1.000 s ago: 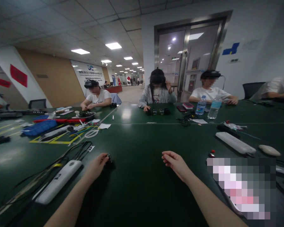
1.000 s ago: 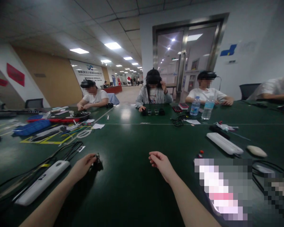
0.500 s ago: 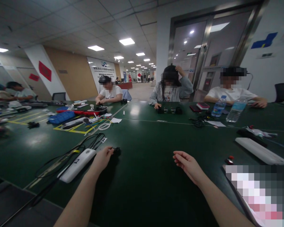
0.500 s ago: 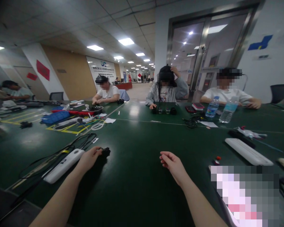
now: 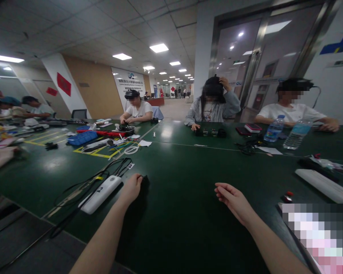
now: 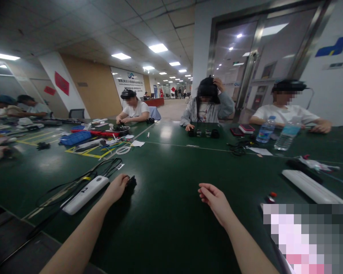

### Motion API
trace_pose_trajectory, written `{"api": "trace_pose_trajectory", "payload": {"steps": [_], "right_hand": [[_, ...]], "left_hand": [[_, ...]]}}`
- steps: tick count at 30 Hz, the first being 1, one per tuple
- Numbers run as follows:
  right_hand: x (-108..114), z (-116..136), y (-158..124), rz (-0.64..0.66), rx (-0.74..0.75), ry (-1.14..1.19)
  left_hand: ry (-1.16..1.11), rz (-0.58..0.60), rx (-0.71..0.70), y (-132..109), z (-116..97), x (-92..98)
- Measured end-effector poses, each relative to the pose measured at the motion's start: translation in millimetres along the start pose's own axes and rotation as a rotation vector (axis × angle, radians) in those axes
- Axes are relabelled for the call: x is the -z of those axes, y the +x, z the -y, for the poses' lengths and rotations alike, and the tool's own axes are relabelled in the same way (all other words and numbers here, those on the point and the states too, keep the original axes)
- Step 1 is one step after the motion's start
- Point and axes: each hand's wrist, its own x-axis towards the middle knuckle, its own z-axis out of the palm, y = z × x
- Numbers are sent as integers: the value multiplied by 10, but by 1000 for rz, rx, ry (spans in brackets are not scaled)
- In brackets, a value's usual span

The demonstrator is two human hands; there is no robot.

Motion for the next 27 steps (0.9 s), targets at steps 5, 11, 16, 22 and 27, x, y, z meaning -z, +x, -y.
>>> {"api": "trace_pose_trajectory", "payload": {"steps": [5, 11, 16, 22, 27], "right_hand": [[-23, 38, -28, -9, -9, -11], [-12, 33, -27, 0, -14, -22], [-18, 40, -34, -4, -8, -29], [-19, 38, -33, -5, -10, -26], [-24, 35, -33, -4, 0, -27]], "left_hand": [[33, -6, -14, 9, -37, -37], [41, -35, -7, 5, -69, -57], [19, -37, 60, 8, -95, -50], [65, -9, 5, 0, -109, -79], [67, -49, 33, 6, -82, -104]]}}
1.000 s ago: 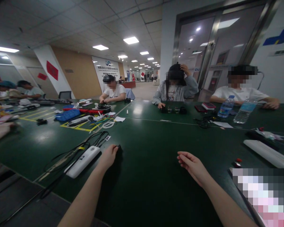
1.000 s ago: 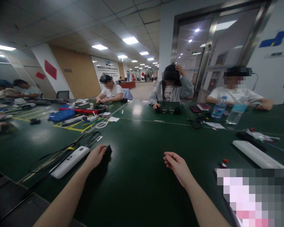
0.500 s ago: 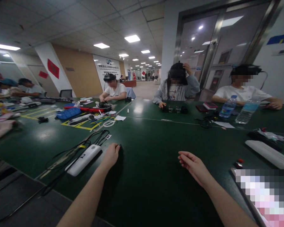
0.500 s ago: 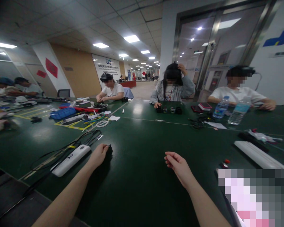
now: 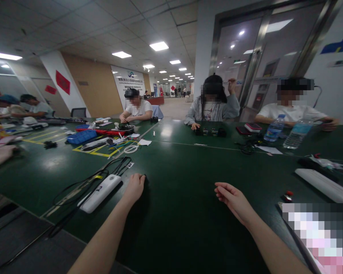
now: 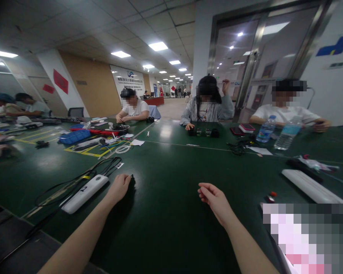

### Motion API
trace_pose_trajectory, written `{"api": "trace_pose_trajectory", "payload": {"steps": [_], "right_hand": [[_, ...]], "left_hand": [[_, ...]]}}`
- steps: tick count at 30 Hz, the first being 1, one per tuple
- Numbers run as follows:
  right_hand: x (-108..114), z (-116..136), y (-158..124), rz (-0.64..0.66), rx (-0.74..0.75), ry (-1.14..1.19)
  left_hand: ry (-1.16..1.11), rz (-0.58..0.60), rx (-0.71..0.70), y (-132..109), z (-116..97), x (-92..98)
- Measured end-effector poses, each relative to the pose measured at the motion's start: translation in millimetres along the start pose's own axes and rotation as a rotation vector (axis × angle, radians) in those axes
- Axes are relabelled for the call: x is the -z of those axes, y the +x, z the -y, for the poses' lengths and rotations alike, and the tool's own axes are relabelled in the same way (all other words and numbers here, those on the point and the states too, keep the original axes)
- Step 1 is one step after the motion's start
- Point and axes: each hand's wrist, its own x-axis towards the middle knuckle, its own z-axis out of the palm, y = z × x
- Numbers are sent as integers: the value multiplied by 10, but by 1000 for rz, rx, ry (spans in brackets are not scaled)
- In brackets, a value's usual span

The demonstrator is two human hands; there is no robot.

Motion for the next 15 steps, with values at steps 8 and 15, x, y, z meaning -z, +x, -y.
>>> {"api": "trace_pose_trajectory", "payload": {"steps": [8, 15], "right_hand": [[21, -26, 16, 13, -1, 9], [39, -52, 34, 19, -1, 12]], "left_hand": [[48, 7, 30, 4, -23, 19], [92, 38, 34, -36, -97, 74]]}}
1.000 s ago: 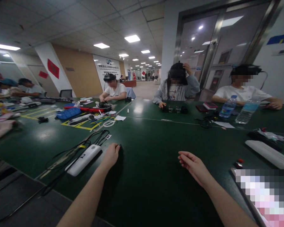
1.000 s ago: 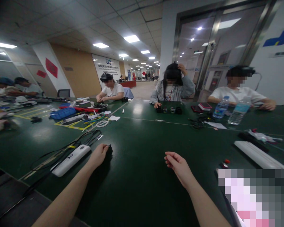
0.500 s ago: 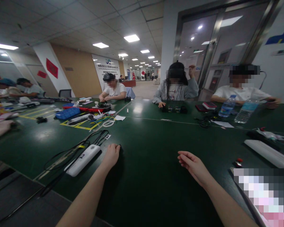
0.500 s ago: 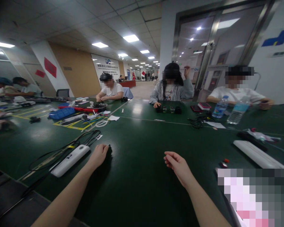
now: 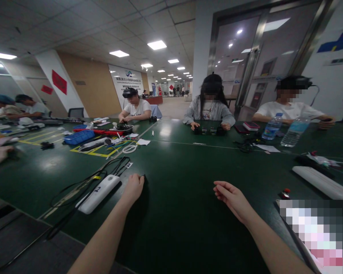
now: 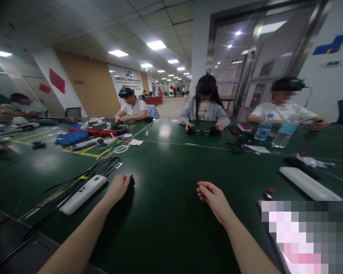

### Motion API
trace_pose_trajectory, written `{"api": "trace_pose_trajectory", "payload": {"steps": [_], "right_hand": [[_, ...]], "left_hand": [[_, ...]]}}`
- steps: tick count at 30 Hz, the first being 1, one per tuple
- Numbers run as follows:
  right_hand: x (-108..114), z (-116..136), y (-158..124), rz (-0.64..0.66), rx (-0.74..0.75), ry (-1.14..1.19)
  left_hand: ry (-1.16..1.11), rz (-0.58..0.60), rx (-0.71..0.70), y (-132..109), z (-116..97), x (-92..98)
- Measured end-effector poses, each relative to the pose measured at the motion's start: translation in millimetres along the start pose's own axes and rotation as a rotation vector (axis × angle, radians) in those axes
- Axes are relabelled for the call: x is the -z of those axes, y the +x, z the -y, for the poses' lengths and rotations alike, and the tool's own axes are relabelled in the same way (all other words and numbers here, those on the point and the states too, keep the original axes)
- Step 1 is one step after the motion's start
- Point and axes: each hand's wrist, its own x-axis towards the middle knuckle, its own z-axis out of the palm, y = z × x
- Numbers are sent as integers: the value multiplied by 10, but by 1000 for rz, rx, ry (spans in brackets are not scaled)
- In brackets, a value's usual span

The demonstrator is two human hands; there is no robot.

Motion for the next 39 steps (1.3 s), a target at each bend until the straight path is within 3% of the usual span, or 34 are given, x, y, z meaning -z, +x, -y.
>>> {"api": "trace_pose_trajectory", "payload": {"steps": [14, 24, 31, 39], "right_hand": [[-30, 47, -34, 4, -8, 22], [-70, 107, -82, -6, -26, 32], [-39, 62, -45, 4, -27, 32], [-20, 52, -26, 6, -32, 22]], "left_hand": [[-74, 24, -116, 3, 127, 11], [-62, 94, -393, -107, 56, 78], [-6, 149, -376, -121, 14, 135], [-27, 169, -253, -144, 0, 123]]}}
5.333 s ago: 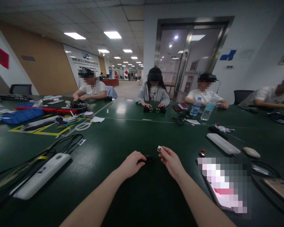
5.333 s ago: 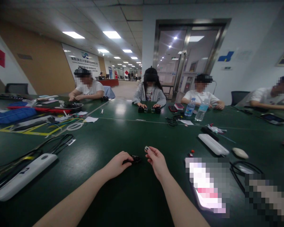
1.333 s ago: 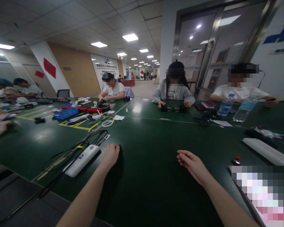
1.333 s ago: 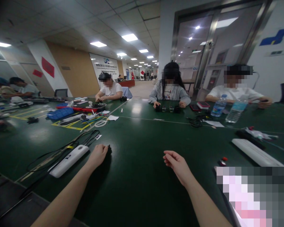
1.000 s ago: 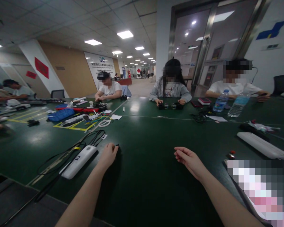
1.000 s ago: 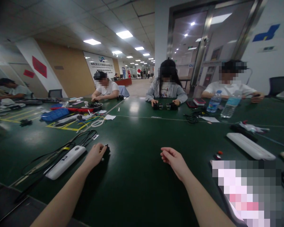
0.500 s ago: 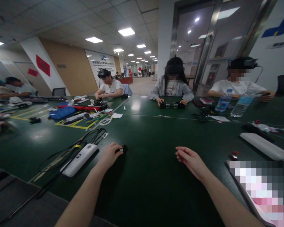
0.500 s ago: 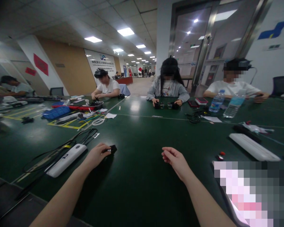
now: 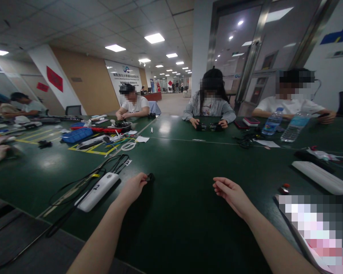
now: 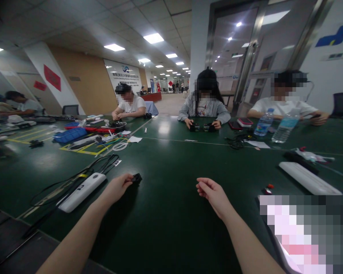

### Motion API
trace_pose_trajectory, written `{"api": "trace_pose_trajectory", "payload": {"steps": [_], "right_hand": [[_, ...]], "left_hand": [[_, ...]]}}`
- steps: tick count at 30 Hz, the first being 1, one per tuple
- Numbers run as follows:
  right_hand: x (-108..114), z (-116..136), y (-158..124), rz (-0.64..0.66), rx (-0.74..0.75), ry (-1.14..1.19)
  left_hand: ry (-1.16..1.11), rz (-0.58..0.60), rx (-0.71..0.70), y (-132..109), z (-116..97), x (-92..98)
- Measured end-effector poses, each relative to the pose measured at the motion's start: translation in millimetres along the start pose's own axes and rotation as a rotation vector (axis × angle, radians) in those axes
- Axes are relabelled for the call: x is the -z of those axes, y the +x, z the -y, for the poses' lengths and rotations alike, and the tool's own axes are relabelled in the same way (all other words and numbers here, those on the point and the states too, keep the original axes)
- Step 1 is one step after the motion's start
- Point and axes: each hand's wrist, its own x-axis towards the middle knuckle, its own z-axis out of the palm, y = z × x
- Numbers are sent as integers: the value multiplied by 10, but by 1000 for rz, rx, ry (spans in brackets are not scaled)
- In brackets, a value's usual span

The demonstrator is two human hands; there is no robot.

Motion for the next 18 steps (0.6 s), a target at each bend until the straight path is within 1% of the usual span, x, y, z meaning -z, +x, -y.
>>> {"api": "trace_pose_trajectory", "payload": {"steps": [3, 8, 10, 13, 18], "right_hand": [[3, -13, 11, -3, 5, 0], [-29, 4, -12, -9, 11, 0], [-47, 33, -35, -19, -1, 0], [-60, 70, -62, -27, -11, -1], [-40, 52, -49, -21, -2, 0]], "left_hand": [[19, -15, -12, 12, 14, -26], [56, -84, -65, 17, 25, -50], [59, -86, -39, 13, 14, -51], [49, -55, 13, 7, -9, -48], [44, -29, 62, 4, -35, -47]]}}
